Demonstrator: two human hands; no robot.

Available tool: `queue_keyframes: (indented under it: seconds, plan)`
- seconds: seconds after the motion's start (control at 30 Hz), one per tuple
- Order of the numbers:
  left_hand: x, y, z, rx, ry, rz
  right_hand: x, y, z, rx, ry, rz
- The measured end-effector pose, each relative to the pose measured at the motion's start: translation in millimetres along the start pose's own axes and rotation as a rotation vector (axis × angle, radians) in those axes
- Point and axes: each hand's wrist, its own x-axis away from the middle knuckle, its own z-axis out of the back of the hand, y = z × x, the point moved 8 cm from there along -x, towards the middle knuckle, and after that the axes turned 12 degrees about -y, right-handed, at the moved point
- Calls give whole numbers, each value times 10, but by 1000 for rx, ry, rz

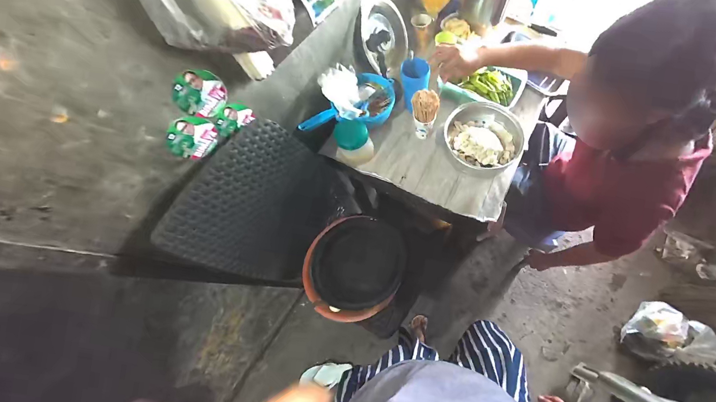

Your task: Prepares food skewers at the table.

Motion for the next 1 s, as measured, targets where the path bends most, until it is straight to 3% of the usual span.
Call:
queue_keyframes:
  seconds: [0.07, 0.2, 0.27, 0.4, 0.53, 0.67, 0.87, 1.0]
  plan:
    - [-424, -22, 1050, 43, 282, -43, -147, -39, 134, -21, -7, -12]
    - [-559, 346, 2934, 478, 769, -301, -390, -328, 572, 6, -10, 11]
    - [-716, 401, 3637, 676, 937, -345, -361, -700, 773, 44, -10, 36]
    - [-1081, 535, 4583, 903, 1080, -288, -247, -1479, 1177, 97, 4, 82]
    - [-1364, 503, 5085, 1015, 1209, -198, -214, -2206, 1311, 110, -12, 137]
    - [-1652, 327, 5449, 1031, 1336, -241, -107, -2856, 1062, 83, -48, 193]
    - [-1780, 238, 5833, 922, 1485, -480, 144, -4006, 305, 253, -228, 367]
    - [-1798, 234, 5976, 891, 1498, -585, 81, -4986, 17, 105, -146, 488]
